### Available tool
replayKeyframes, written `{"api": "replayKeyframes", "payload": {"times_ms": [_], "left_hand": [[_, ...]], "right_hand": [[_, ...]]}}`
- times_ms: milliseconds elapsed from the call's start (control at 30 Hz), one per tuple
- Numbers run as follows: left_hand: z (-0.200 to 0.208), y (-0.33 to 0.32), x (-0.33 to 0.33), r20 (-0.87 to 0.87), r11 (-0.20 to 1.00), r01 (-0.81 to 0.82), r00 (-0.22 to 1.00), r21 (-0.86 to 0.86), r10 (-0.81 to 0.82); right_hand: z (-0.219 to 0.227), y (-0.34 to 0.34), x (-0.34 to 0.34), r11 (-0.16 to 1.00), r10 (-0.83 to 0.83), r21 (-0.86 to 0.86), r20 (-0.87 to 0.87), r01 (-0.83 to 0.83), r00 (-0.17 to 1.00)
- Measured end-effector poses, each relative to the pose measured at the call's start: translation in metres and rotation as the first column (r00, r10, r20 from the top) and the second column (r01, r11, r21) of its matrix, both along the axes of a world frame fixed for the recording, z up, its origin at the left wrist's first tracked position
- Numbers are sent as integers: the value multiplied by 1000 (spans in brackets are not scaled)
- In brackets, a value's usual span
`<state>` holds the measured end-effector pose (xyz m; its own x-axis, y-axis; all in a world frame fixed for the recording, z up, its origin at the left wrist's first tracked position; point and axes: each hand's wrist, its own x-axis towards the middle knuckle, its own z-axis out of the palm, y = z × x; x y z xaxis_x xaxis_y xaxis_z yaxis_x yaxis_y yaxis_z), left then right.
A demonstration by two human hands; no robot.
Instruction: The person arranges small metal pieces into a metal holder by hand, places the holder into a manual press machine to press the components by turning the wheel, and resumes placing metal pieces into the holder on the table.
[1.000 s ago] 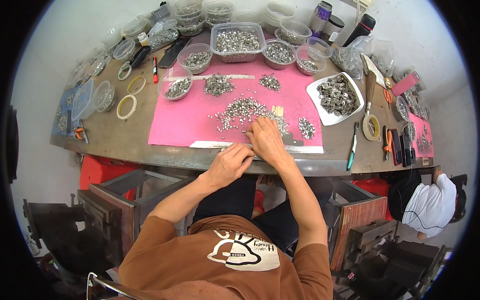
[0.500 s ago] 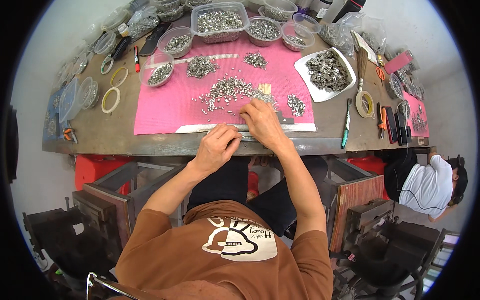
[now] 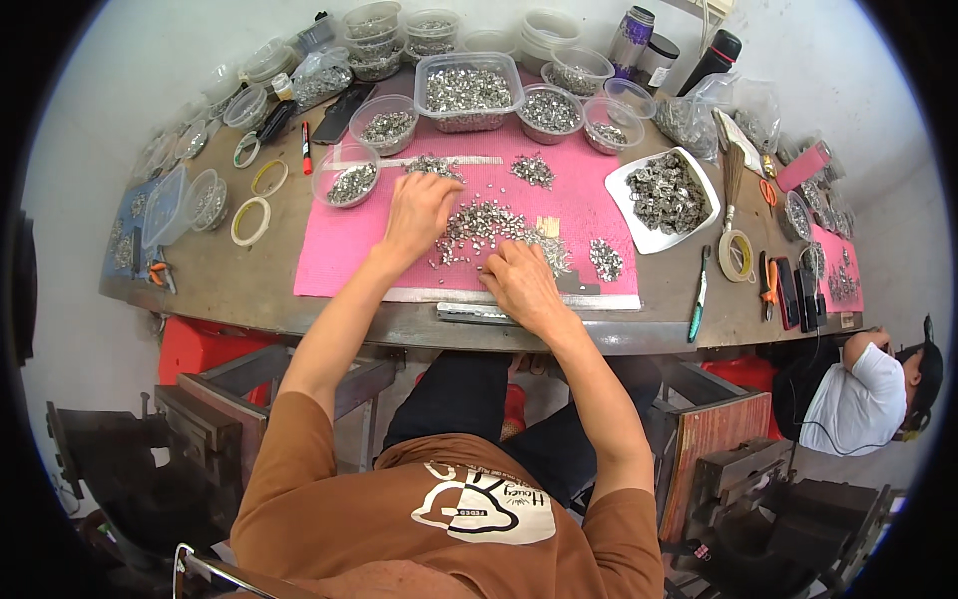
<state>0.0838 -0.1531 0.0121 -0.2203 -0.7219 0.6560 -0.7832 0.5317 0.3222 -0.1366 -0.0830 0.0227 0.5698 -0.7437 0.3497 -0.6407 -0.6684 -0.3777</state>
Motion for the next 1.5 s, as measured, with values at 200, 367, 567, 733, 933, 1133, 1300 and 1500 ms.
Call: {"api": "replayKeyframes", "payload": {"times_ms": [200,367,567,733,933,1133,1300,1500], "left_hand": [[-12,-44,-9,245,992,-106,966,70,86],[-18,-49,-12,279,990,-141,950,-15,140],[-17,-49,-5,271,993,-109,958,40,94],[-17,-51,-5,222,992,-101,972,78,81],[-12,-50,-6,252,994,-88,965,63,69],[-17,-53,-1,240,985,-96,969,144,59],[-19,-49,6,42,992,24,999,124,-30],[-18,-46,15,-92,991,69,994,116,-58]], "right_hand": [[-3,-2,1,999,14,45,16,-14,1000],[-4,-4,-2,1000,6,-19,78,-4,997],[18,32,-38,966,-109,256,293,32,950],[12,56,-39,967,-78,255,344,-13,936],[2,59,-31,997,-62,66,311,43,949],[1,66,-25,978,-40,-196,185,77,982],[6,69,-30,983,2,-181,157,27,988],[18,22,-31,1000,-28,-5,200,30,979]]}}
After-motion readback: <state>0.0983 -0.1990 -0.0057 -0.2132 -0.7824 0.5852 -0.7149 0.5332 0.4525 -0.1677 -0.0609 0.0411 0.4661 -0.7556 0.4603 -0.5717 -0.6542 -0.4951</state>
